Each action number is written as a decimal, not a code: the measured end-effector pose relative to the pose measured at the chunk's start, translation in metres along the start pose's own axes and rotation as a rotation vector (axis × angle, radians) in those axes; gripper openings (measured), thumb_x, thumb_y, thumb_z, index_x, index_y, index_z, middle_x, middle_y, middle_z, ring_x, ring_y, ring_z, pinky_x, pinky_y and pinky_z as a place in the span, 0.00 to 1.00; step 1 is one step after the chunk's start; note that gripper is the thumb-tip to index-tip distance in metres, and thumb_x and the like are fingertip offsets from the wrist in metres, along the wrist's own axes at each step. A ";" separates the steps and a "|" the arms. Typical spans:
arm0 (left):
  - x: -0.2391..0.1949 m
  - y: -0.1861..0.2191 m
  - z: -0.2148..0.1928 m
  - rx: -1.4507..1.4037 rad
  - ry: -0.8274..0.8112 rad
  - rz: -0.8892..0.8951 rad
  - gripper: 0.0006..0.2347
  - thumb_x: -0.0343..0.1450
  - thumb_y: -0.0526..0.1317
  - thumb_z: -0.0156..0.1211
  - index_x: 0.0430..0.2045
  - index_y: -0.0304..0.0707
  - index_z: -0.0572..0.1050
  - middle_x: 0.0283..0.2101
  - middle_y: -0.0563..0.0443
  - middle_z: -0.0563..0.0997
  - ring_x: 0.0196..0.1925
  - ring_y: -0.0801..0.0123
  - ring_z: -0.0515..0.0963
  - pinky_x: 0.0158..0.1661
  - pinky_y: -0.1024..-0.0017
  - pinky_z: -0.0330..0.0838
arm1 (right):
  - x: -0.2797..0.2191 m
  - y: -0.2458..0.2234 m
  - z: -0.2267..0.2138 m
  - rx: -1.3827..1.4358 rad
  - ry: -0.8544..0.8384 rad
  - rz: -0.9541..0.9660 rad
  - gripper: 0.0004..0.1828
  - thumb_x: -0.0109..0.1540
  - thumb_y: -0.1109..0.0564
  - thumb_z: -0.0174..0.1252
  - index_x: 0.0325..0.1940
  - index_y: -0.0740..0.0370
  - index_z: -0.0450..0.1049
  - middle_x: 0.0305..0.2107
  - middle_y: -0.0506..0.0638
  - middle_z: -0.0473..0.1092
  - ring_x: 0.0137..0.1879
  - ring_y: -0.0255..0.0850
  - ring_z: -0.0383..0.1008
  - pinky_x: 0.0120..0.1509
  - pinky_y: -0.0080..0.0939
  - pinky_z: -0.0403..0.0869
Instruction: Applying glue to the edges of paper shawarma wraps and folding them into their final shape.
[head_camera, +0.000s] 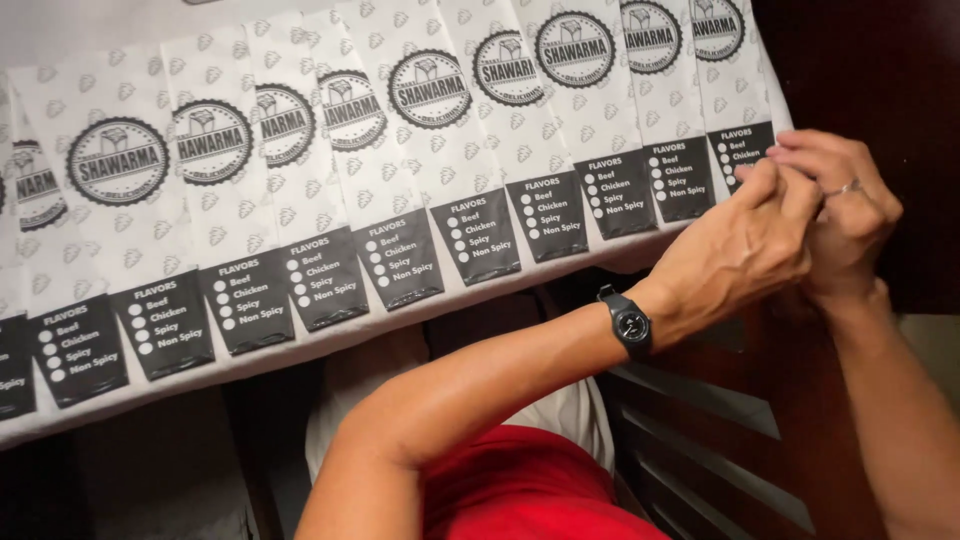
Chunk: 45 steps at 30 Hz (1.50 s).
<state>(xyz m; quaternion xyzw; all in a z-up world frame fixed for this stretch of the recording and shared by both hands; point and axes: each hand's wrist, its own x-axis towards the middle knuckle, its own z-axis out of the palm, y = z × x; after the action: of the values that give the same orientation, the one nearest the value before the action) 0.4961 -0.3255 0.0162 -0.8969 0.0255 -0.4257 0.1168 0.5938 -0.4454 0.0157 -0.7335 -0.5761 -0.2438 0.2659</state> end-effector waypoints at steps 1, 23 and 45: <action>0.000 -0.002 -0.002 0.005 0.003 -0.001 0.15 0.71 0.31 0.42 0.34 0.29 0.83 0.39 0.29 0.77 0.42 0.50 0.74 0.52 0.61 0.66 | 0.001 -0.006 -0.001 0.000 0.003 -0.005 0.07 0.73 0.81 0.72 0.48 0.90 0.78 0.49 0.80 0.76 0.56 0.68 0.78 0.61 0.59 0.77; -0.019 -0.011 -0.022 -0.243 -0.008 -0.107 0.12 0.72 0.29 0.46 0.35 0.22 0.81 0.38 0.33 0.71 0.40 0.51 0.73 0.54 0.61 0.69 | -0.009 -0.007 0.013 0.362 -0.151 0.116 0.13 0.70 0.73 0.47 0.54 0.90 0.72 0.53 0.77 0.72 0.62 0.63 0.74 0.74 0.57 0.73; -0.022 -0.005 -0.030 -0.225 -0.014 -0.011 0.12 0.73 0.30 0.46 0.29 0.31 0.81 0.35 0.36 0.71 0.35 0.57 0.68 0.47 0.63 0.64 | -0.004 -0.012 0.011 0.312 -0.140 -0.043 0.04 0.68 0.75 0.58 0.45 0.81 0.77 0.53 0.74 0.72 0.62 0.64 0.75 0.74 0.62 0.76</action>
<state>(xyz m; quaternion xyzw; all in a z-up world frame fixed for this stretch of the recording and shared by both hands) 0.4585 -0.3227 0.0194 -0.9074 0.0674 -0.4146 0.0133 0.5820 -0.4382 0.0064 -0.6859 -0.6397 -0.1053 0.3305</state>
